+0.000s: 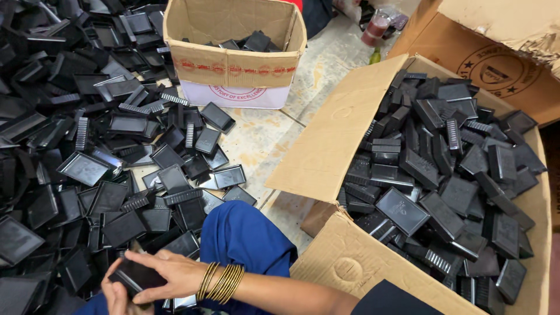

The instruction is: The person sits on the floor and repeatedly picks up two black plastic components from a large pile. They align and press the parts together by hand, then place the assembled unit into a nearby cardboard box. The process is repeated continuously throughout the clip.

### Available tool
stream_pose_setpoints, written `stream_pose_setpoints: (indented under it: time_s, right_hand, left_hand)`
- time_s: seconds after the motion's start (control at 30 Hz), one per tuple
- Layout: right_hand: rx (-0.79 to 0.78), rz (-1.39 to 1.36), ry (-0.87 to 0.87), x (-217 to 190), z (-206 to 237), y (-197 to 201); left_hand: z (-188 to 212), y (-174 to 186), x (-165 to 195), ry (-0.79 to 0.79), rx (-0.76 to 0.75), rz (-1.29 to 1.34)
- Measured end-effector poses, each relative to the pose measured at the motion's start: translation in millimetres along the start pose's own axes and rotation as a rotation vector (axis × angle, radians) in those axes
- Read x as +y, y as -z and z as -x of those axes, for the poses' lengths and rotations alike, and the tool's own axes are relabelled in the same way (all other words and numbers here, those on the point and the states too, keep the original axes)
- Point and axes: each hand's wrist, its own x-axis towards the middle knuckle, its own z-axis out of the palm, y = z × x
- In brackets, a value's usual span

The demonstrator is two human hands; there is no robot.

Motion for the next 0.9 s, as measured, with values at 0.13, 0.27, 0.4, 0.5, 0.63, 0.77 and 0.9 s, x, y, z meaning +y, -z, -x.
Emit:
stream_pose_setpoints:
  time_s: [0.13,0.27,0.4,0.5,0.63,0.77,0.9]
  right_hand:
    - [-0.060,0.125,-0.028,-22,-3,21]
    - [-0.122,0.334,-0.069,-34,4,30]
    - [-0.012,-0.004,-0.088,-29,7,15]
    - [0.008,-0.241,-0.289,-25,8,3]
    - [0.049,-0.171,-0.254,-33,16,-5]
    - [0.010,-0.116,-0.152,-50,17,-7]
    - [-0.014,-0.044,-0.177,-59,16,-5]
  left_hand:
    - [5,-23,19,0.018,0.011,0.183]
    - [3,-24,34,-0.121,0.207,-0.465]
    - [7,-21,37,-0.074,0.379,-0.750]
    - [10,-17,44,-0.234,0.333,-0.485]
    - [12,-17,50,-0.269,0.423,-0.568]
    - [16,-16,51,-0.307,0.531,-0.636]
    - [22,-13,49,-0.353,0.532,-0.708]
